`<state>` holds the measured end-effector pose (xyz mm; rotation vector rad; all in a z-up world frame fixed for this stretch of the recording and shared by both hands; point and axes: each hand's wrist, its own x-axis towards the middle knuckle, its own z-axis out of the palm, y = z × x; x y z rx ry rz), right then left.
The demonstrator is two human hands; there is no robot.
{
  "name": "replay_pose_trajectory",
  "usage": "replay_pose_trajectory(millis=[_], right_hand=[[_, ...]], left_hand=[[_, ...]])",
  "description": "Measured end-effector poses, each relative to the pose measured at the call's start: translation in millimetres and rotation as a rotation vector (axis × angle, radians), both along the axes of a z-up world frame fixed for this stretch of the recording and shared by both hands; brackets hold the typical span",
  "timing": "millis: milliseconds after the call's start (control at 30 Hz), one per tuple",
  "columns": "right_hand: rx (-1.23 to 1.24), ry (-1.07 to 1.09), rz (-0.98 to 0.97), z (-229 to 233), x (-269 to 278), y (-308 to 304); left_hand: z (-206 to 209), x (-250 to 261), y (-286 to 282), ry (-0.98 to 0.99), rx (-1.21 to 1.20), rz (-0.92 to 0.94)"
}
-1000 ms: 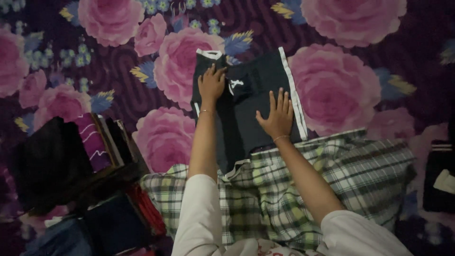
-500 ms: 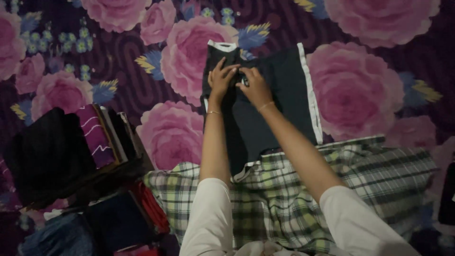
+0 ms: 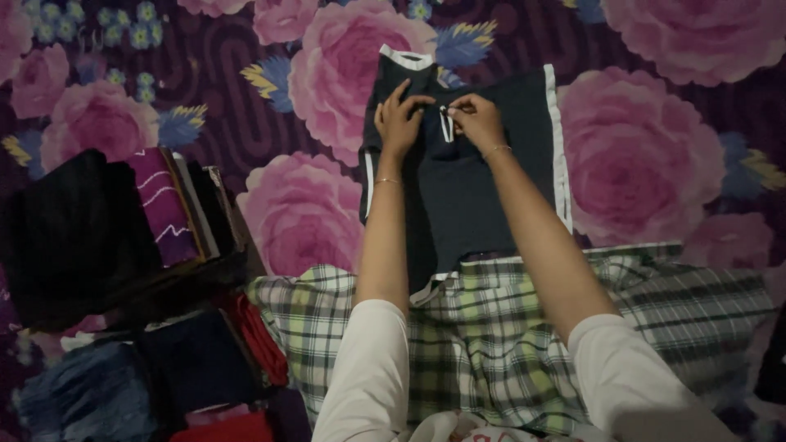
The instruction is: The recorder is folding several items of clothing on a mattress placed on the floor.
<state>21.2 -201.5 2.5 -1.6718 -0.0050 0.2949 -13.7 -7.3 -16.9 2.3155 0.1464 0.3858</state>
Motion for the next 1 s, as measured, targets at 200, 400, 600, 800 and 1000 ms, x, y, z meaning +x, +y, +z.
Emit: replay_pose_trajectory(millis=[200,400,600,800,1000], right_hand=[[-0.143,-0.051,0.013,34.9,-13.4,3.1],[-0.565,-0.686,0.179,64.6,-22.3,7.1],[-0.619,-0.72,0.311,62.7,-11.4,2.5],[-0.696,-0.625,0.346,39.6,-1.2,-1.7],[-0.632,-0.662,0.317,56.3,-10.3,0.9]], left_hand=[[8.2,1.9,-1.5,0.073,0.051,-0.043],[15.7,-2.8,-5.6,0.098,-0.023,0.002],[31.1,-5.9,-5.7,0.125,-0.054,-0.025],[29.3,-5.4,-6.5,0.114,-0.043,-0.033],[35.4,-8.5,-8.0,0.103,-0.066,-0.026]])
